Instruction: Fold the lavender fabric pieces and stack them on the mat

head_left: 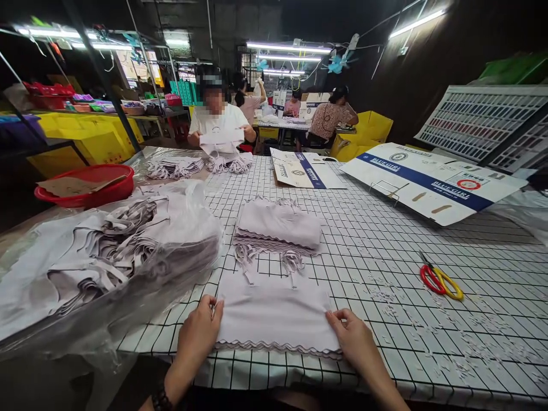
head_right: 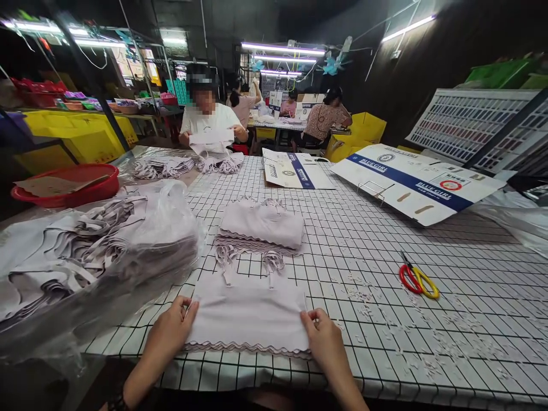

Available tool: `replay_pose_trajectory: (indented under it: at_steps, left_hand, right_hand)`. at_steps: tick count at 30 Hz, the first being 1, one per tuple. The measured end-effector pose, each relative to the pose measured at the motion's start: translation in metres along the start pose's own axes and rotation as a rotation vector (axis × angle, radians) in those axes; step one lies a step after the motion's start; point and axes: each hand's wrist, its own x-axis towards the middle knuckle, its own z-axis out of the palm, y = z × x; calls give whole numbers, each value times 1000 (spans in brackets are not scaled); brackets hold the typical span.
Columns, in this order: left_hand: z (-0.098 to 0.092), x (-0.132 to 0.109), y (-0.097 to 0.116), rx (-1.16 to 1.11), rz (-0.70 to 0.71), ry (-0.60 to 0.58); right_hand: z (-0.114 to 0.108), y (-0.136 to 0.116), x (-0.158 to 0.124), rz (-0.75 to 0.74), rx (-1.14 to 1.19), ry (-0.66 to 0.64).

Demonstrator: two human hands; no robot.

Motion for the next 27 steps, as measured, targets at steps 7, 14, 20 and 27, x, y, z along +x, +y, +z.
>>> replay_pose_trajectory:
  at_steps: [7,14,20,27]
  left_hand:
    - [-2,-4,-3,64,11,-53]
    - [-3,-3,0,50,3,-52]
    - [-1,0,2,54,-8,-47]
    - [-4,-7,2,54,-22,10]
  right_hand:
    - [-11,-6,9,-26,-197,-73]
    - [-15,-3,20,-36,-208,-79]
    - [-13,4,26,-35,-191,-131]
    - [-27,-2,32,9,-218,-122]
